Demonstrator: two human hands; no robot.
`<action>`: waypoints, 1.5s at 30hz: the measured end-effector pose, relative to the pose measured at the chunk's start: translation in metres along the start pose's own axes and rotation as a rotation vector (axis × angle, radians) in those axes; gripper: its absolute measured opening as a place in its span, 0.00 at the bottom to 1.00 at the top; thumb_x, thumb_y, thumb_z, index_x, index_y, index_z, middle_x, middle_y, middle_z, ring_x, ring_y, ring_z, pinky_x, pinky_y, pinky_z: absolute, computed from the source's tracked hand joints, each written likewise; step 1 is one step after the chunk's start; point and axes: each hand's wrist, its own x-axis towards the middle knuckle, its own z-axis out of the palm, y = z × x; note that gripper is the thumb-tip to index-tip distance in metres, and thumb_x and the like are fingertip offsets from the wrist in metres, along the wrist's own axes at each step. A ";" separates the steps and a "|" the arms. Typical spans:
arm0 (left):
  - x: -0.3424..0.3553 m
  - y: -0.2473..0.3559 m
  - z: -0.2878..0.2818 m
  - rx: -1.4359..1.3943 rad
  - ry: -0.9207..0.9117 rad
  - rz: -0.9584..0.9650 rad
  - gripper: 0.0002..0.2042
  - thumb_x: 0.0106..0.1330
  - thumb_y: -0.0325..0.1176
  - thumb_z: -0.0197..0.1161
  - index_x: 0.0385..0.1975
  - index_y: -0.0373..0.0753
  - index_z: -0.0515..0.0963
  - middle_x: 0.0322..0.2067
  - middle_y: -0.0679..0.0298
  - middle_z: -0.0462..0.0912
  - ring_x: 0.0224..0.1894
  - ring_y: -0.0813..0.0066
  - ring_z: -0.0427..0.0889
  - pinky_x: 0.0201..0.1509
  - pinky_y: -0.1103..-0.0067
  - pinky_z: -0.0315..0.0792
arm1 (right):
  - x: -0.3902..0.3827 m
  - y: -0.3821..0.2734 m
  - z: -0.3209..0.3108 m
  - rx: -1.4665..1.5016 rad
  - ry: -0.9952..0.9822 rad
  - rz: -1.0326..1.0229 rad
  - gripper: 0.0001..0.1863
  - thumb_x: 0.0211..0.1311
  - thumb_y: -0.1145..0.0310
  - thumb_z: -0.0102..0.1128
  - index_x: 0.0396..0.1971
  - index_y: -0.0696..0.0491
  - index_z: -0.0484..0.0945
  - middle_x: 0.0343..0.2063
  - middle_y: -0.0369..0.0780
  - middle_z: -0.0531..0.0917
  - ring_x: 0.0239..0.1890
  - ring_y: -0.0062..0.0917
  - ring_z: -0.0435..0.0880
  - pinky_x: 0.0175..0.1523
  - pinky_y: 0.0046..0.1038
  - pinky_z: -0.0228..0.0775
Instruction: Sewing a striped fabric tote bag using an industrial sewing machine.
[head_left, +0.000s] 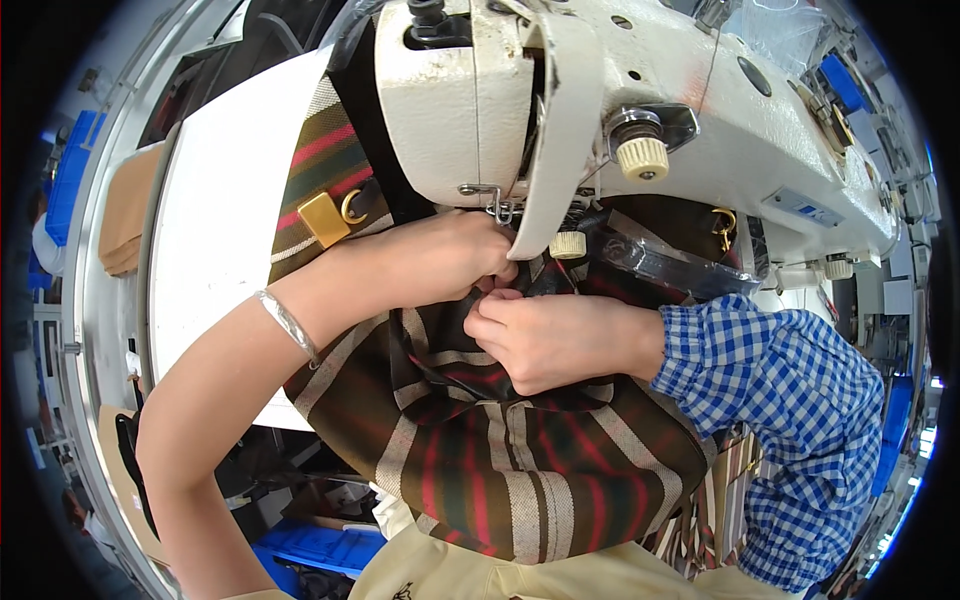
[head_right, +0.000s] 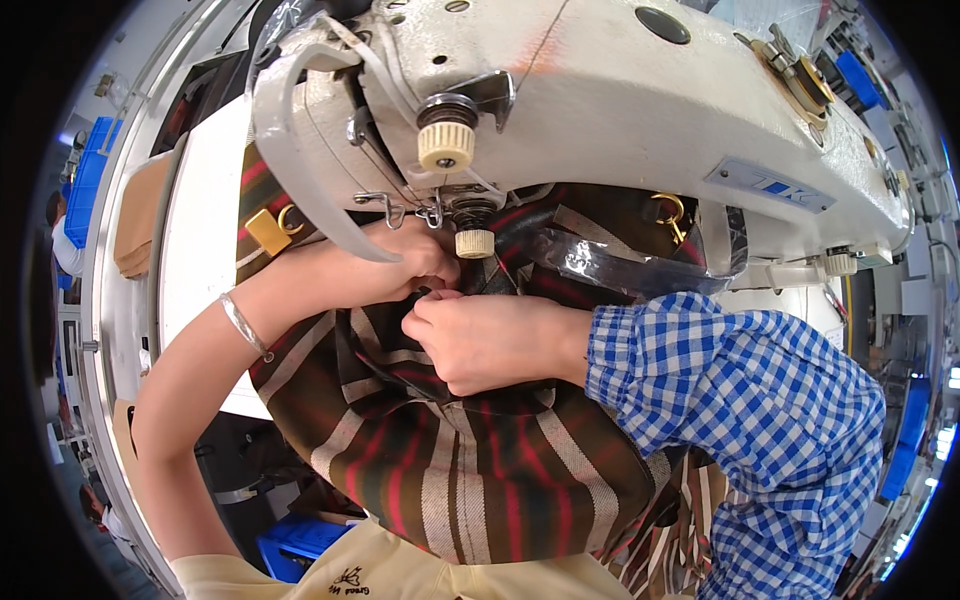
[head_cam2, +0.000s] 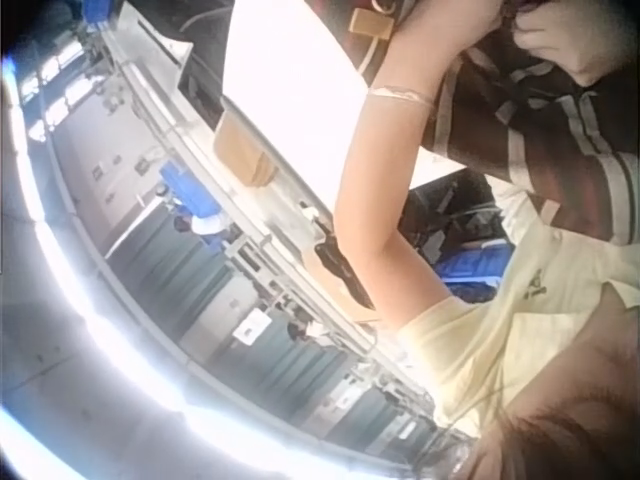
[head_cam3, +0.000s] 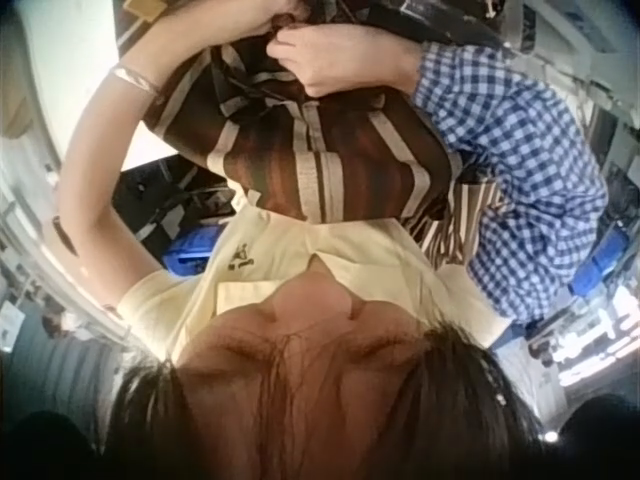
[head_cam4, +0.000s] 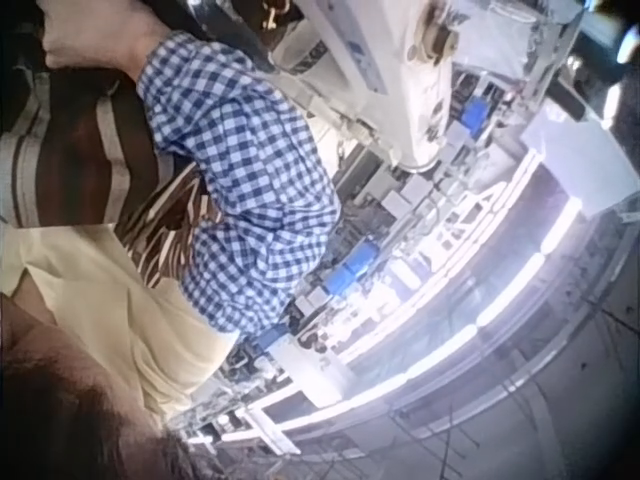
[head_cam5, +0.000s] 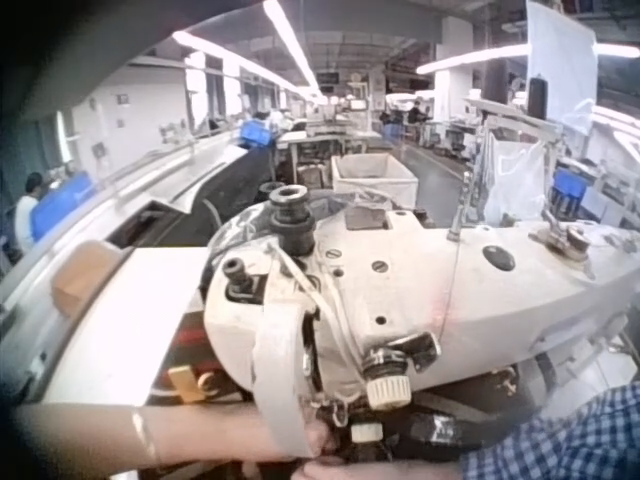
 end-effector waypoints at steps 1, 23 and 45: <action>0.001 0.000 0.000 0.002 0.004 -0.002 0.05 0.51 0.22 0.62 0.28 0.34 0.81 0.27 0.54 0.80 0.34 0.56 0.82 0.37 0.67 0.76 | 0.000 0.000 0.002 0.038 -0.015 -0.006 0.08 0.34 0.65 0.57 0.11 0.54 0.80 0.20 0.36 0.76 0.32 0.29 0.73 0.38 0.26 0.67; -0.029 0.054 0.040 0.598 0.200 -0.169 0.18 0.54 0.27 0.56 0.44 0.25 0.79 0.52 0.52 0.78 0.60 0.58 0.72 0.65 0.70 0.66 | -0.011 -0.039 -0.006 0.483 0.016 0.721 0.17 0.47 0.65 0.58 0.29 0.66 0.83 0.35 0.53 0.84 0.44 0.39 0.82 0.61 0.38 0.67; -0.042 0.061 0.036 0.446 0.120 -0.292 0.25 0.55 0.28 0.57 0.55 0.25 0.73 0.59 0.48 0.70 0.58 0.60 0.73 0.64 0.68 0.64 | -0.008 -0.029 -0.033 0.872 -0.182 0.768 0.44 0.66 0.41 0.47 0.50 0.79 0.70 0.54 0.66 0.72 0.64 0.52 0.67 0.70 0.50 0.51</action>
